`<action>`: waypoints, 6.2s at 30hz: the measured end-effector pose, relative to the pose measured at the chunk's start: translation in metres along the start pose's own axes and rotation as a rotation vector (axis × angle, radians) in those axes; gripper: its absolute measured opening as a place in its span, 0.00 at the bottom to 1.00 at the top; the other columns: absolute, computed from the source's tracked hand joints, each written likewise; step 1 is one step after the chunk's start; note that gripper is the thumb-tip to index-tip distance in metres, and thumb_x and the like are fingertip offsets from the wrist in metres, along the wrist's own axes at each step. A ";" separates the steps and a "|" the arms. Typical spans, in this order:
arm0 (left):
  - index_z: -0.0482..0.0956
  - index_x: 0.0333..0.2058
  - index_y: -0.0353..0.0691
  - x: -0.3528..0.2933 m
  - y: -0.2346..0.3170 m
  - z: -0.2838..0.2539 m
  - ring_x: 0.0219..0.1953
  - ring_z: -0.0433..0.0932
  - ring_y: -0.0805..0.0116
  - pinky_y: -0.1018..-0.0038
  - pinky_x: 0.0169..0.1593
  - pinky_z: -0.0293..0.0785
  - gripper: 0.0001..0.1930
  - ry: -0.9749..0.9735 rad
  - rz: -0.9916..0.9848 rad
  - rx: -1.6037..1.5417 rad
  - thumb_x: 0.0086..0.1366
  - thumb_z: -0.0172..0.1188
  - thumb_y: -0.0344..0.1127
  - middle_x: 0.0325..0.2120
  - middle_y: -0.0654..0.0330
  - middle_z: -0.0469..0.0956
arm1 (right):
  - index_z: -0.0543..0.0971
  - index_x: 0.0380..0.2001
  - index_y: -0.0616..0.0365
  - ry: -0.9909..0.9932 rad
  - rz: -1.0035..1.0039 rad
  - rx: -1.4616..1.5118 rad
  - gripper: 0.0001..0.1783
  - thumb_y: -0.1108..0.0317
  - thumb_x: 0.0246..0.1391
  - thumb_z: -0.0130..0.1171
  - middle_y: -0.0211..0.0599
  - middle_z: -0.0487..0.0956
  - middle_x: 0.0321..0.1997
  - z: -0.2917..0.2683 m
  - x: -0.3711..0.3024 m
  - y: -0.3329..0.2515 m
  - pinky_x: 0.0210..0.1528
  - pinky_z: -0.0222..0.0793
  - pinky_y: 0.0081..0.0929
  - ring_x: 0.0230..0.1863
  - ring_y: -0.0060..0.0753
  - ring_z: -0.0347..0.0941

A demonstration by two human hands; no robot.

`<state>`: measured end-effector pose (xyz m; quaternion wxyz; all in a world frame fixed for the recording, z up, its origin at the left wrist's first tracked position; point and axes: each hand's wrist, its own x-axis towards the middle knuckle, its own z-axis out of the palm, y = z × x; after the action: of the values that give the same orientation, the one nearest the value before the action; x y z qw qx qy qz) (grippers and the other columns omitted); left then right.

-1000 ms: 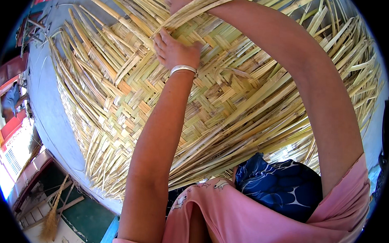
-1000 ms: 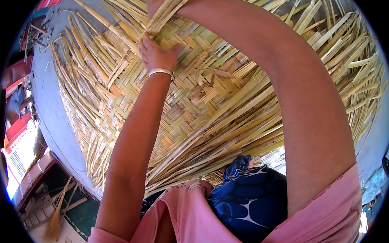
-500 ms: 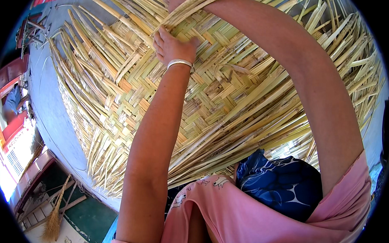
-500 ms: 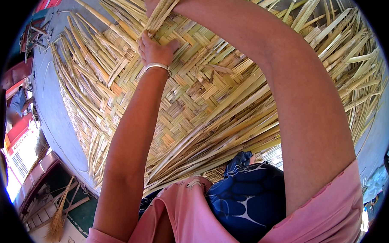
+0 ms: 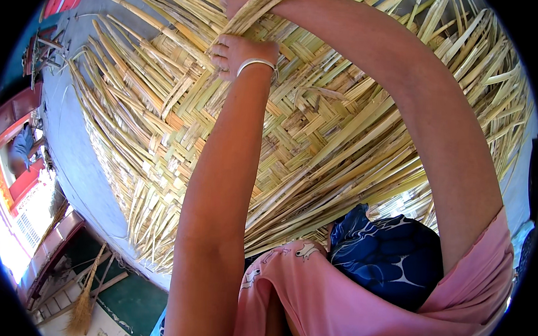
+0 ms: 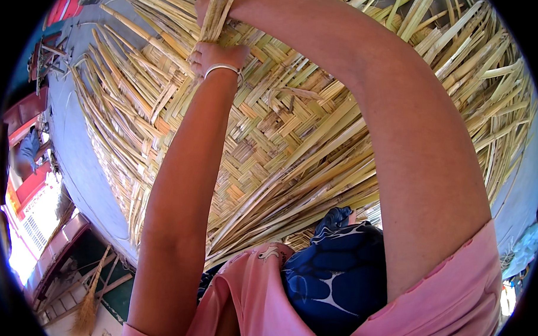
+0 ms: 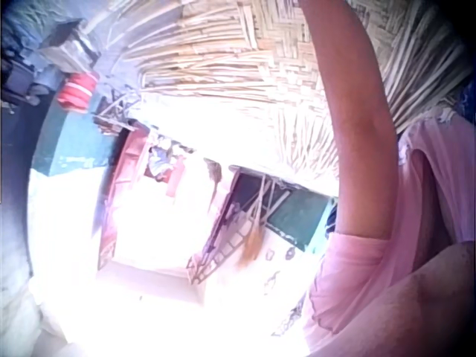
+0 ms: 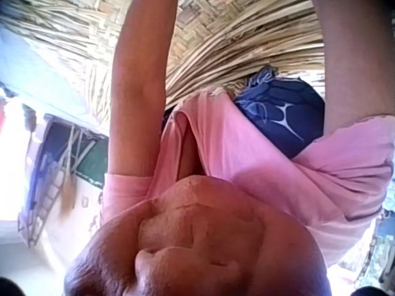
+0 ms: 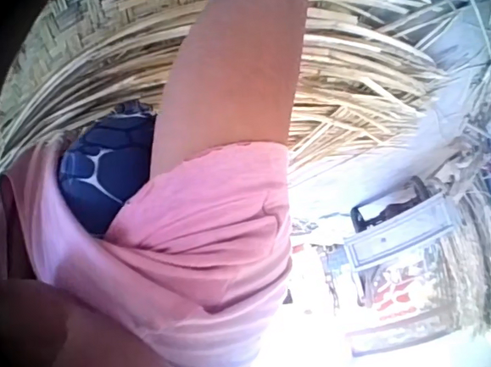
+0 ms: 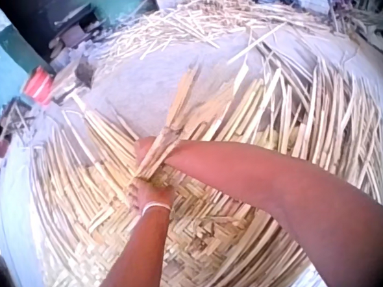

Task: The person weaves a large basket using dried palm leaves, interlacing strands by hand to form a tight pattern. The person sits on the floor and continuously adjusts the weave to maintain tension and alignment.

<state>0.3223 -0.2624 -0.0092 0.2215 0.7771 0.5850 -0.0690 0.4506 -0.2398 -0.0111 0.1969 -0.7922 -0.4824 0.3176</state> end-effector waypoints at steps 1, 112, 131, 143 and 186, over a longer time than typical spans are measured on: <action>0.43 0.61 0.34 0.001 0.003 0.000 0.66 0.39 0.48 0.55 0.65 0.38 0.50 -0.016 -0.006 0.016 0.43 0.63 0.41 0.63 0.43 0.40 | 0.80 0.27 0.61 0.003 0.002 0.007 0.16 0.61 0.34 0.65 0.48 0.78 0.28 0.001 -0.003 0.000 0.34 0.70 0.35 0.30 0.40 0.76; 0.72 0.32 0.35 0.116 -0.064 -0.073 0.22 0.68 0.77 0.80 0.26 0.67 0.08 -0.562 0.425 -0.584 0.54 0.58 0.29 0.21 0.65 0.71 | 0.75 0.33 0.59 -0.278 -0.106 1.162 0.14 0.67 0.40 0.59 0.35 0.74 0.34 0.005 0.032 -0.014 0.42 0.69 0.27 0.36 0.28 0.71; 0.76 0.38 0.35 0.135 -0.065 -0.084 0.27 0.76 0.72 0.78 0.32 0.74 0.10 -0.336 0.320 -0.572 0.57 0.57 0.32 0.29 0.61 0.78 | 0.74 0.41 0.59 0.395 0.261 0.944 0.13 0.70 0.51 0.53 0.37 0.76 0.30 -0.025 -0.026 0.017 0.24 0.70 0.23 0.28 0.27 0.74; 0.68 0.54 0.52 0.051 -0.117 -0.021 0.57 0.59 0.50 0.51 0.57 0.53 0.23 0.434 0.620 0.275 0.61 0.50 0.50 0.55 0.50 0.60 | 0.74 0.42 0.59 0.411 0.240 0.957 0.14 0.71 0.51 0.51 0.38 0.77 0.30 0.004 -0.014 0.053 0.21 0.69 0.23 0.23 0.27 0.73; 0.64 0.57 0.48 0.028 -0.098 -0.003 0.63 0.52 0.60 0.47 0.62 0.39 0.25 0.298 0.767 0.123 0.63 0.47 0.50 0.60 0.61 0.58 | 0.77 0.29 0.53 0.112 -0.160 -0.540 0.22 0.45 0.51 0.47 0.47 0.77 0.26 -0.020 -0.013 0.025 0.35 0.68 0.47 0.30 0.50 0.74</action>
<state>0.2386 -0.2149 -0.0430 0.0973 0.9520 0.2736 0.0967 0.4766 -0.2630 -0.0082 0.0298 -0.7917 -0.5990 0.1168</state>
